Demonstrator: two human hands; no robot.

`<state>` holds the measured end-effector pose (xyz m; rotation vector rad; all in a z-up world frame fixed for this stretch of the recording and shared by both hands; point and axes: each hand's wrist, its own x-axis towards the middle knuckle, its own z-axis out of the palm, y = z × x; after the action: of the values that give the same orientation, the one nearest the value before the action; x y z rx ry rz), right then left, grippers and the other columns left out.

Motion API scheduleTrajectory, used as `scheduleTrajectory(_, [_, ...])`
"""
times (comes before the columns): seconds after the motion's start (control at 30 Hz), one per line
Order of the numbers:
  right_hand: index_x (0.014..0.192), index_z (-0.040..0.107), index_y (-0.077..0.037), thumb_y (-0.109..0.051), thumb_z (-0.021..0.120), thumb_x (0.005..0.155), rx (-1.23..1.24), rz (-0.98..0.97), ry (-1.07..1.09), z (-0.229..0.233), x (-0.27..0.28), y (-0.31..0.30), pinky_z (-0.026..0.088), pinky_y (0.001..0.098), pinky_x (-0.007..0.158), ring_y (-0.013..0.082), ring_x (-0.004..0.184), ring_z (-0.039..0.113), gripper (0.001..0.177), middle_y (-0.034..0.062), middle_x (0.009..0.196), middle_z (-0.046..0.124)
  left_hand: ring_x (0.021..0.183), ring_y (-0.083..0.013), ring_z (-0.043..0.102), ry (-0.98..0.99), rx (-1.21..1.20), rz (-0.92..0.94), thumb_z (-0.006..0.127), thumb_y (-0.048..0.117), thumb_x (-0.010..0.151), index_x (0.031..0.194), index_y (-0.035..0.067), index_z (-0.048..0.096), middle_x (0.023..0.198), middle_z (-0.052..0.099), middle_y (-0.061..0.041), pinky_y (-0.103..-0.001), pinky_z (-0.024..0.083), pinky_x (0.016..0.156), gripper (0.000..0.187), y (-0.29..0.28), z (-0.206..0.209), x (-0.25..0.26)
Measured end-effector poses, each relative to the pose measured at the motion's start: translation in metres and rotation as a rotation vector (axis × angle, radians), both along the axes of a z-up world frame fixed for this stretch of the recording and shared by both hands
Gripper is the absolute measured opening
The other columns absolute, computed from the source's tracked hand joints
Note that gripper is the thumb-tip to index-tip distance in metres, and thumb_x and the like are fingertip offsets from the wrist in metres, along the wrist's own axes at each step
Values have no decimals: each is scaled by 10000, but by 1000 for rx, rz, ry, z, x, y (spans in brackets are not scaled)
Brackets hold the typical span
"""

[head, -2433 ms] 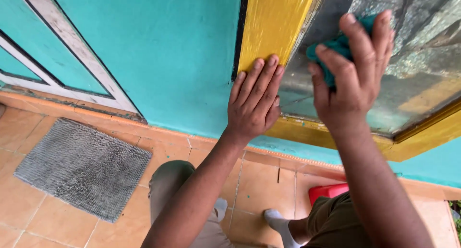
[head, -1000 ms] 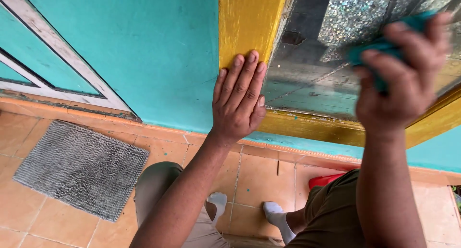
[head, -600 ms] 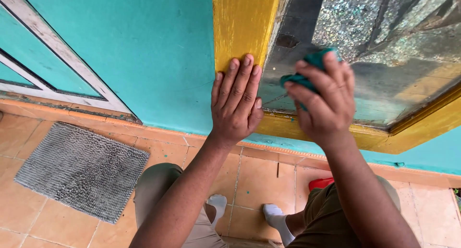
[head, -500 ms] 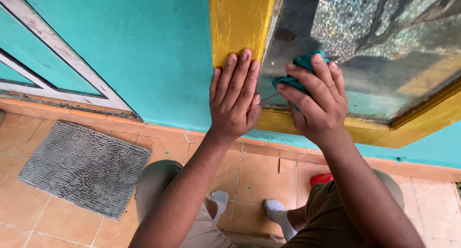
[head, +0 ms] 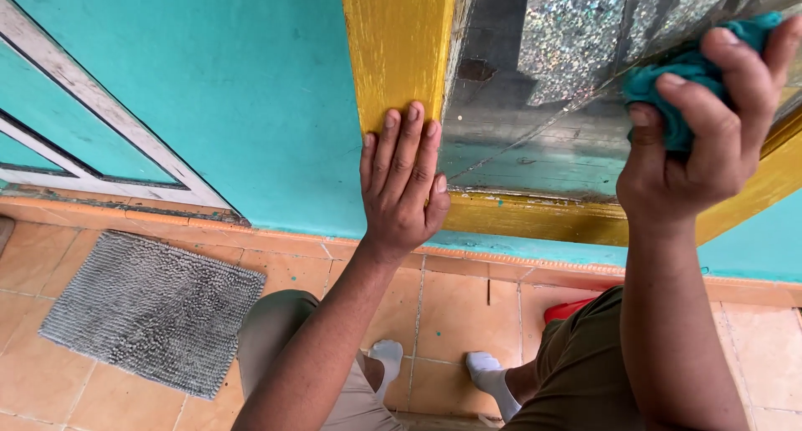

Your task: The person wipes a glass window pane using a blue cloth. They hold the yellow window frame with one hand while scrubbing the glass with the other, focusing on the lower section of the pane.

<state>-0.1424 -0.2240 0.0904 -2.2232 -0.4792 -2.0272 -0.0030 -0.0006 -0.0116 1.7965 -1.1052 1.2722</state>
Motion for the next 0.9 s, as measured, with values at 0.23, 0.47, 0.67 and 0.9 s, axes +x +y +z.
scheduleTrajectory(0.23, [1046,712,41,-5,708,1042,30,11,43,-47,20,30,289,691,1207,489,1418,368,46,301,1258,628,1496,-381,433,-2,-3,31,323,325,1107,1480,68,552,1545,503,-221,-574,243,1282,507,-11,-7,-11])
scheduleTrajectory(0.47, [1092,847,-159,-157,737,1019,-97,-19,126,-76,23,29,351,477,1192,383,1386,563,131,132,1276,761,1542,-379,348,-111,-170,-57,454,363,1061,1518,102,539,1606,445,-207,-585,111,1290,534,-24,-10,-1])
scheduleTrajectory(0.67, [1069,860,-124,-167,766,1013,-141,10,132,-65,7,-4,330,493,1214,416,1416,524,117,176,1242,772,1543,-383,347,-99,-174,-63,474,372,1041,1505,112,554,1603,444,-213,-591,97,1289,538,-28,-11,-1])
scheduleTrajectory(0.9, [1088,667,83,-148,627,1102,43,-21,3,-27,-13,-21,240,731,1237,483,1483,271,235,318,1358,559,1531,-404,399,26,-36,12,392,382,1103,1514,154,477,1580,469,-233,-587,197,1312,478,-17,-12,-12])
